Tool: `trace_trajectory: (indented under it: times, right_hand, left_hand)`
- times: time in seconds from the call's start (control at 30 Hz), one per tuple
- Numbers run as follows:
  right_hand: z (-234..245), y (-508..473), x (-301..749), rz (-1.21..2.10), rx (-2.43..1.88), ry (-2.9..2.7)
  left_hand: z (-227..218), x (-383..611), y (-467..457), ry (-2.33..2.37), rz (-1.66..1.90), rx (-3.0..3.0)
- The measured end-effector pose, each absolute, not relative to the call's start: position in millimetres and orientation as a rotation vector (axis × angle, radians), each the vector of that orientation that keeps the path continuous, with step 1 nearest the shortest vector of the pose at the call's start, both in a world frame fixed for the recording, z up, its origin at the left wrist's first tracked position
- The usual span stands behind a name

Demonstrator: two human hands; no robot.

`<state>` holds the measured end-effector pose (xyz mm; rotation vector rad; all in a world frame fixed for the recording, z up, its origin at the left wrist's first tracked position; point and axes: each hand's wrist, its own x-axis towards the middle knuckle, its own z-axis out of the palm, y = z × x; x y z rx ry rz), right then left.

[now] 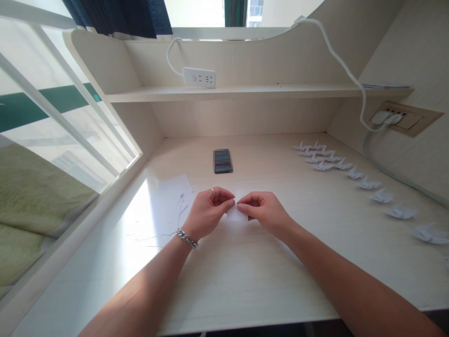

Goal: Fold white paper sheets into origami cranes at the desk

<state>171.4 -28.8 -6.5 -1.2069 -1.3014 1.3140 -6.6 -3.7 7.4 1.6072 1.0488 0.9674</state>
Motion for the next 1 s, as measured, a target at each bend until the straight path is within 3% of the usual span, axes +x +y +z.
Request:
trace_trajectory:
  times: [0.53, 1.0]
  right_hand:
    - [-7.2, -29.5, 170.2, 1.521, -1.120, -1.051]
    - [-10.4, -30.9, 167.0, 1.330, -1.142, -1.233]
  left_hand:
    - [6.4, -6.2, -2.9, 1.010, 1.023, 1.558]
    - [5.3, -5.2, -4.1, 1.010, 1.000, 1.572]
